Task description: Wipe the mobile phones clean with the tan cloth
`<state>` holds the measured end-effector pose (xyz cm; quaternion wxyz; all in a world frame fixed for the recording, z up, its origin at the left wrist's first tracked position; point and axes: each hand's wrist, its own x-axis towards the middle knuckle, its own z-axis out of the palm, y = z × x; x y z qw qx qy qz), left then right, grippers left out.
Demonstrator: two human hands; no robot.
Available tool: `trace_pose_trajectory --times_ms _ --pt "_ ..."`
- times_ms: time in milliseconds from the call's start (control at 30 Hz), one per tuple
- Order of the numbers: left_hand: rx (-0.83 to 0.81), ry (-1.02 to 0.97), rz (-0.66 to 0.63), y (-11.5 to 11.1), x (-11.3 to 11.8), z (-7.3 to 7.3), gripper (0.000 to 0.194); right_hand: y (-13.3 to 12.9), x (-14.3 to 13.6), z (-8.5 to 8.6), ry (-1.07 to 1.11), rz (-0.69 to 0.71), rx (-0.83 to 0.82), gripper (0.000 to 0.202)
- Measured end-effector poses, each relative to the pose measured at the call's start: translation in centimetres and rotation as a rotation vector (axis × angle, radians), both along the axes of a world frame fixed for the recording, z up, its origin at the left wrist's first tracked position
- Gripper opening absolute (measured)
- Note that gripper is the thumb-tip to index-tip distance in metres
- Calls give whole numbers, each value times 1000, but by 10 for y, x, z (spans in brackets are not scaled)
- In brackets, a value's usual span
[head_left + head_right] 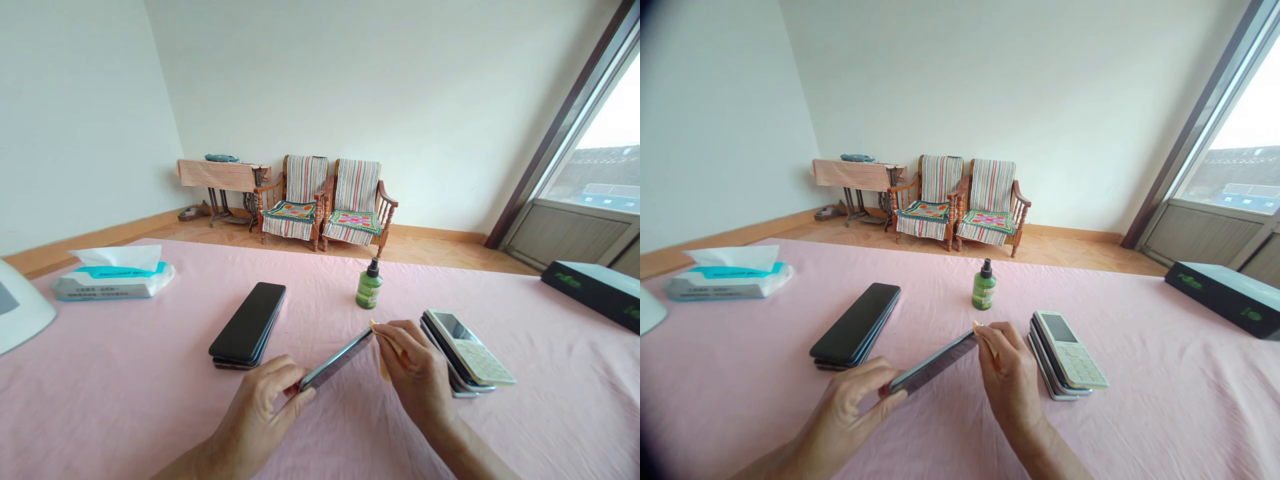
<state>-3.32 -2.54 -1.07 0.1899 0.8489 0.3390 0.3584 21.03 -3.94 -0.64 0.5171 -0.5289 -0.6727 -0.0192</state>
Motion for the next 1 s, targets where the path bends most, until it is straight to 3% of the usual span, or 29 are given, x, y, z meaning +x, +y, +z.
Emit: trace_pose_trajectory --times_ms 233,400,600,833,1000 --pt "8 16 -6 2 0 0 17 -8 -16 -9 -28 114 -3 32" --pt "32 8 -3 1 -1 0 21 -2 -10 -4 18 72 -18 29" --pt "28 13 5 1 0 2 20 6 4 3 222 -27 -96 18" --pt "18 7 5 3 0 -1 19 2 4 10 507 61 -305 28" --pt "15 -3 0 2 0 0 19 3 10 13 374 5 -203 27"
